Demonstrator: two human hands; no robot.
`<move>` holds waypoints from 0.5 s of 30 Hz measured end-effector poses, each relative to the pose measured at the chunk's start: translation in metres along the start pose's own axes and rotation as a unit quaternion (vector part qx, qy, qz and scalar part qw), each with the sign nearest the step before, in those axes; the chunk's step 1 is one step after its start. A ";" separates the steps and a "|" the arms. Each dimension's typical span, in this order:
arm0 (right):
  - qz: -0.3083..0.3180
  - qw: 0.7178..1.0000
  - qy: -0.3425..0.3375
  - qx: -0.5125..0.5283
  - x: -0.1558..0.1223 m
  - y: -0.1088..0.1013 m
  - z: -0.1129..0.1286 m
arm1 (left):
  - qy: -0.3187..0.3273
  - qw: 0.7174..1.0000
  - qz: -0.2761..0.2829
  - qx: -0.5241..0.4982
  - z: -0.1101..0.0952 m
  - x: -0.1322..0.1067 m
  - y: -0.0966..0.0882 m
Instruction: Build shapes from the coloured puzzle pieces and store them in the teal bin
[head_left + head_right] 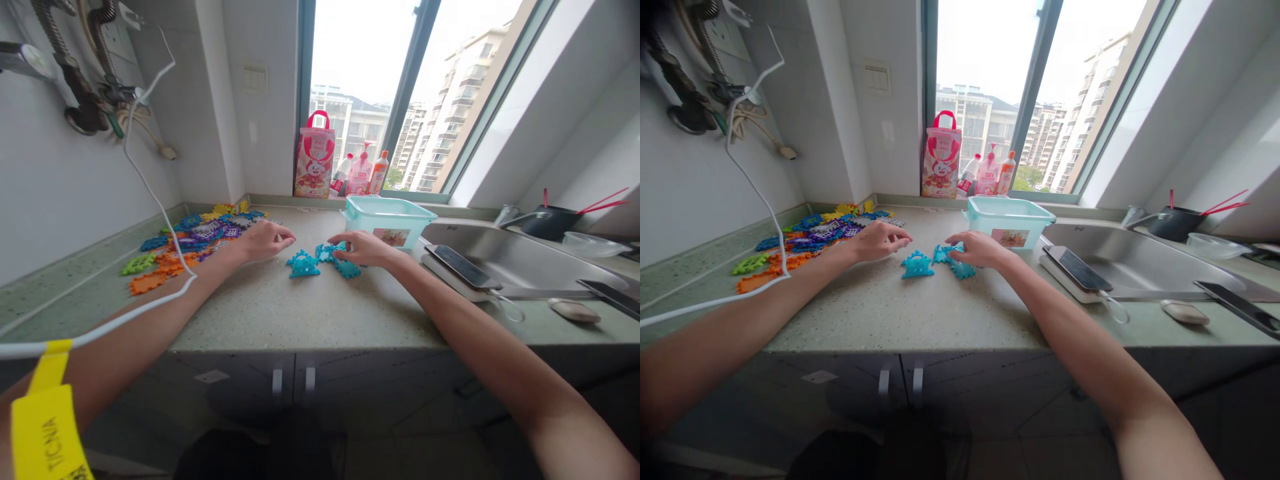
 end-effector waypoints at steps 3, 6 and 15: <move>0.012 0.999 0.032 -0.040 -0.001 0.001 -0.009 | -0.013 1.000 -0.010 0.013 0.002 0.000 -0.001; 0.032 0.994 0.063 -0.080 -0.001 0.007 -0.023 | -0.020 0.999 -0.009 0.024 0.003 -0.001 -0.001; 0.080 0.988 0.090 -0.092 0.012 0.037 -0.032 | -0.034 0.999 0.009 0.038 0.004 0.001 0.007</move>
Point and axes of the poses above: each hand's wrist, its own x-axis towards the middle knuckle, its own y-axis out of the palm, z = x × y, the point moved 4 cm from there along x, towards the middle knuckle, and after that the axes turned 15 degrees about -x, right-handed, at the moved point
